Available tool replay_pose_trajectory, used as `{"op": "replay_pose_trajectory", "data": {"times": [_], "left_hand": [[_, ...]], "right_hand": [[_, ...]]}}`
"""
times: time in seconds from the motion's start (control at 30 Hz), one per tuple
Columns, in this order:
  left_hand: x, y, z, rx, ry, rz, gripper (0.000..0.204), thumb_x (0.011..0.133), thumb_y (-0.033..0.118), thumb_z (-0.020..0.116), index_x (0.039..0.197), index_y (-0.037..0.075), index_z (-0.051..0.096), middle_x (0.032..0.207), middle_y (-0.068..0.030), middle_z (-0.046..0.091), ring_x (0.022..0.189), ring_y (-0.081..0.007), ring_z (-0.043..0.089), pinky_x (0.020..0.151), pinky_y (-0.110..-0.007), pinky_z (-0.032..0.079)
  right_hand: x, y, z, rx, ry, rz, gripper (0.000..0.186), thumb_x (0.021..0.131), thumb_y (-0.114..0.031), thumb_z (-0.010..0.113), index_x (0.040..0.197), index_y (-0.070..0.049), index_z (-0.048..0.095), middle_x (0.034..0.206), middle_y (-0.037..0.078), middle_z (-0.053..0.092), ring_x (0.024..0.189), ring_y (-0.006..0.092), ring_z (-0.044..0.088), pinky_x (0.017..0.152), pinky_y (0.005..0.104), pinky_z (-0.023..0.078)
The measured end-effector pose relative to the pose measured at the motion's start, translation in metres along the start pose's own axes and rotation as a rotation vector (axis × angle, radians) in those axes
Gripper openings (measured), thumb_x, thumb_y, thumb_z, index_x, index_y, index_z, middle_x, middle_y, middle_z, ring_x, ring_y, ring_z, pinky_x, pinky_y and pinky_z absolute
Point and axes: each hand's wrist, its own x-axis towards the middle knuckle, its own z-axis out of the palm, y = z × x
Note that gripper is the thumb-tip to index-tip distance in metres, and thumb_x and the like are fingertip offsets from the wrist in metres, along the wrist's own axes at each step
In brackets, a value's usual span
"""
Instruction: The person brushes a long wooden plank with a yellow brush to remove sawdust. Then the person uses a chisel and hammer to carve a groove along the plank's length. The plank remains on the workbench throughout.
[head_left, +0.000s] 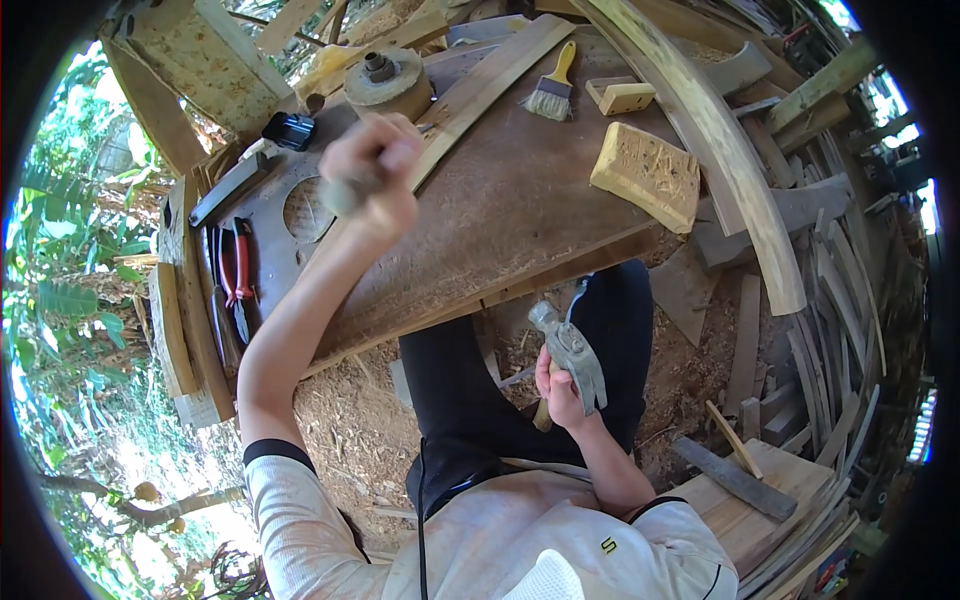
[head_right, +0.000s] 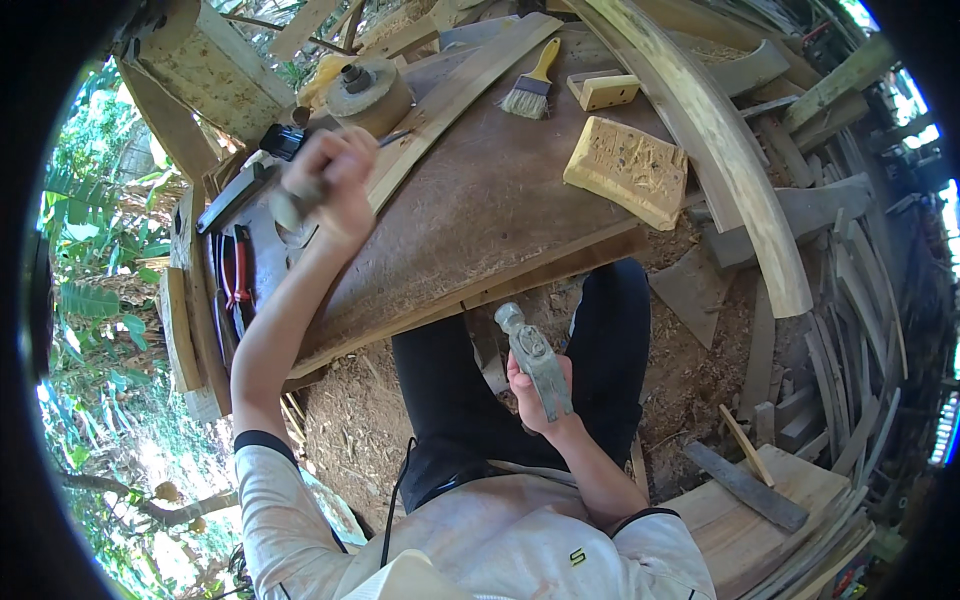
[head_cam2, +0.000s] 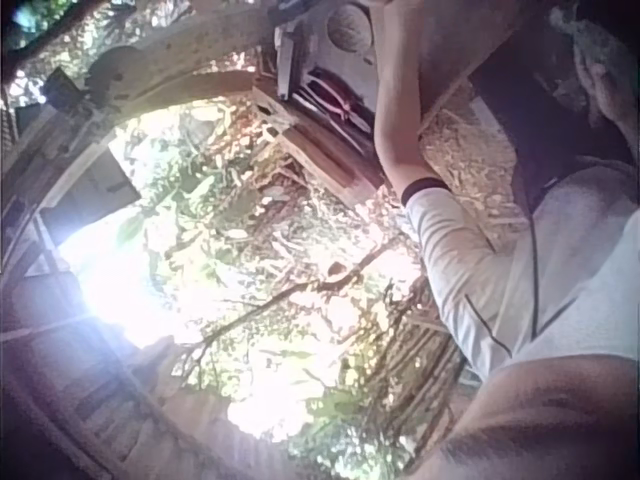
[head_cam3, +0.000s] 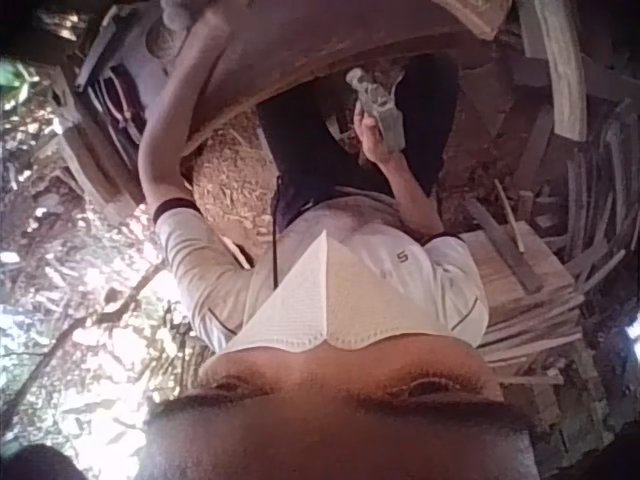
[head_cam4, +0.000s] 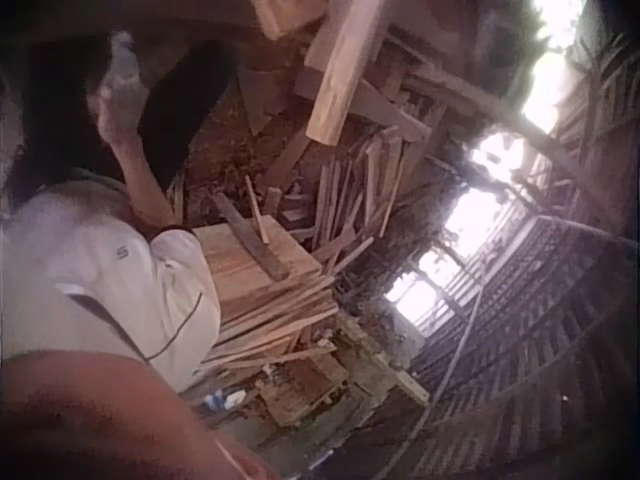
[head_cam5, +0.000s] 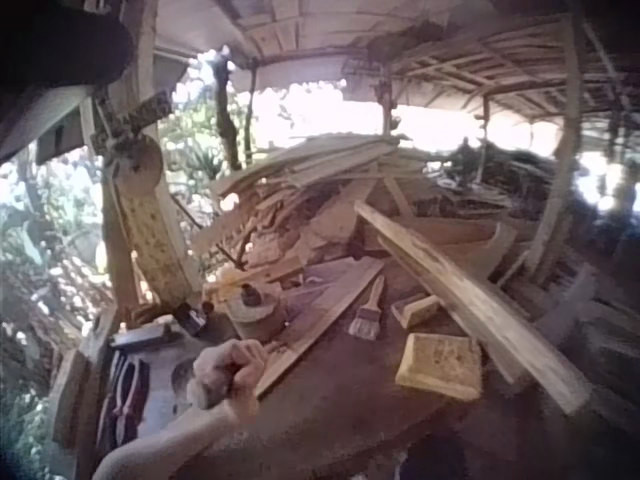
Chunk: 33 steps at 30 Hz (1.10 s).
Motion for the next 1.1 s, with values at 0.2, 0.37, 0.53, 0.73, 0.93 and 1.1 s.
{"op": "replay_pose_trajectory", "data": {"times": [0.2, 0.37, 0.53, 0.73, 0.93, 1.1], "left_hand": [[-0.021, -0.009, 0.019, 0.164, -0.809, 0.421, 0.027, 0.059, 0.021, 0.075, 0.068, 0.011, 0.052, 0.063, -0.0026, 0.054, 0.057, -0.0228, 0.057, 0.058, -0.037, 0.049], [-0.026, -0.016, 0.022, 0.266, -1.013, 0.406, 0.036, 0.056, 0.035, 0.077, 0.071, 0.011, 0.054, 0.067, -0.0031, 0.053, 0.063, -0.0251, 0.058, 0.058, -0.038, 0.046], [-0.030, -0.016, 0.026, 0.303, -1.054, 0.395, 0.038, 0.052, 0.027, 0.078, 0.069, 0.010, 0.048, 0.066, -0.0067, 0.053, 0.065, -0.0301, 0.060, 0.060, -0.042, 0.049], [-0.030, -0.016, 0.027, 0.348, -1.084, 0.380, 0.040, 0.051, 0.028, 0.078, 0.069, 0.009, 0.049, 0.065, -0.0066, 0.054, 0.066, -0.0308, 0.061, 0.062, -0.043, 0.050], [-0.030, -0.016, 0.025, 0.338, -1.083, 0.370, 0.042, 0.047, 0.027, 0.078, 0.070, 0.009, 0.048, 0.066, -0.0068, 0.053, 0.067, -0.0307, 0.060, 0.063, -0.042, 0.050], [-0.020, -0.028, 0.019, 0.379, -1.035, 0.385, 0.042, 0.048, 0.028, 0.078, 0.071, 0.010, 0.048, 0.068, -0.0062, 0.053, 0.067, -0.0299, 0.059, 0.064, -0.041, 0.049]], "right_hand": [[0.001, -0.009, -0.001, -0.044, -0.035, -0.034, 0.071, 0.089, -0.075, 0.062, 0.090, -0.005, 0.057, 0.066, -0.003, 0.049, 0.056, 0.0059, 0.046, 0.050, 0.0246, 0.034], [0.005, -0.026, 0.005, -0.158, 0.007, -0.136, 0.072, 0.087, -0.076, 0.066, 0.081, -0.005, 0.056, 0.063, -0.002, 0.050, 0.053, 0.0065, 0.048, 0.047, 0.0257, 0.034], [0.004, -0.029, 0.007, -0.218, 0.022, -0.279, 0.069, 0.087, -0.072, 0.070, 0.082, -0.004, 0.058, 0.064, 0.000, 0.053, 0.052, 0.0105, 0.051, 0.048, 0.0270, 0.037], [-0.001, -0.025, -0.001, -0.184, 0.033, -0.748, 0.060, 0.084, -0.061, 0.081, 0.086, -0.004, 0.061, 0.067, 0.002, 0.056, 0.055, 0.0170, 0.057, 0.048, 0.0291, 0.041], [0.026, -0.026, 0.009, -0.307, -0.055, -0.553, 0.047, 0.079, -0.044, 0.087, 0.089, -0.003, 0.065, 0.069, 0.005, 0.060, 0.055, 0.0202, 0.060, 0.050, 0.0313, 0.046], [0.027, -0.009, 0.013, -0.094, -0.040, -0.828, 0.057, 0.078, -0.050, 0.087, 0.096, -0.001, 0.066, 0.069, 0.006, 0.055, 0.054, 0.0217, 0.058, 0.053, 0.0335, 0.044]]}}
